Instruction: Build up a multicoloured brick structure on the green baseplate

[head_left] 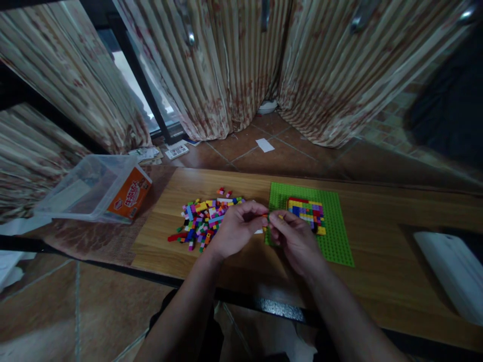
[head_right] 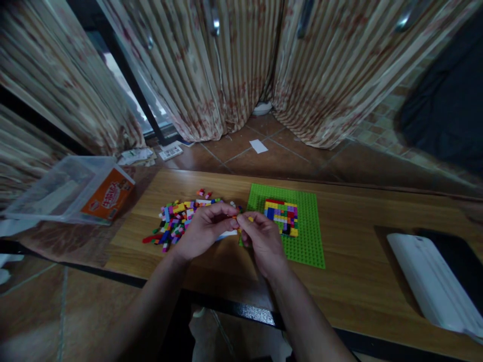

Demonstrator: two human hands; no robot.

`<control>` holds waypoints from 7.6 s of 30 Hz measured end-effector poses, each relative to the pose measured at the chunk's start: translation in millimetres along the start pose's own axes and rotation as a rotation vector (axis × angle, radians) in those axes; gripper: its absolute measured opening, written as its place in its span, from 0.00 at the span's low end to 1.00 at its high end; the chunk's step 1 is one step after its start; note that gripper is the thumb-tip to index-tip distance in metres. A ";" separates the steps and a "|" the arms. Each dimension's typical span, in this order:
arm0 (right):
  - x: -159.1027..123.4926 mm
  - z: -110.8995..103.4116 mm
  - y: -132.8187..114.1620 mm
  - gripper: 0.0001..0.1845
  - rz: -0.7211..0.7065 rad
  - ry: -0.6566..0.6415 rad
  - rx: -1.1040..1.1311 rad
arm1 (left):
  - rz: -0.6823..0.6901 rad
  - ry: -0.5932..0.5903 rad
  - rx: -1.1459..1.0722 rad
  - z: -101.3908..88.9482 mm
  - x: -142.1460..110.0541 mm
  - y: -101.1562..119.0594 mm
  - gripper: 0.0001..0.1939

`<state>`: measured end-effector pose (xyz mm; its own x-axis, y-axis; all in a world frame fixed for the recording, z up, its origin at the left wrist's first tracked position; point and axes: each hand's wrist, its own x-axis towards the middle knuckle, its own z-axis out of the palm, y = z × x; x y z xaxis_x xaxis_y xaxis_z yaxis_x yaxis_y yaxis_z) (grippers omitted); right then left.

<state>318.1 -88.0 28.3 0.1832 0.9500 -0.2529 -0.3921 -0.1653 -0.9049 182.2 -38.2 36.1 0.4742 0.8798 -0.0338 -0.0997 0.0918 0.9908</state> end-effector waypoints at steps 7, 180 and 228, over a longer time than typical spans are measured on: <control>0.9 -2.3 5.0 0.17 -0.039 -0.006 -0.060 | -0.043 0.001 0.012 -1.9 0.5 -1.4 0.10; 2.1 13.2 14.3 0.15 -0.079 0.154 0.172 | -0.097 0.206 -0.238 19.6 -4.1 -3.0 0.11; -0.8 13.8 25.9 0.11 -0.292 0.076 -0.265 | -0.012 0.070 1.237 -39.1 -16.2 10.5 0.16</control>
<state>295.4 -89.4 9.8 0.3230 0.9463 0.0123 -0.0697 0.0367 -0.9969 139.3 -33.3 41.9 0.4177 0.9085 -0.0129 0.8150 -0.3684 0.4473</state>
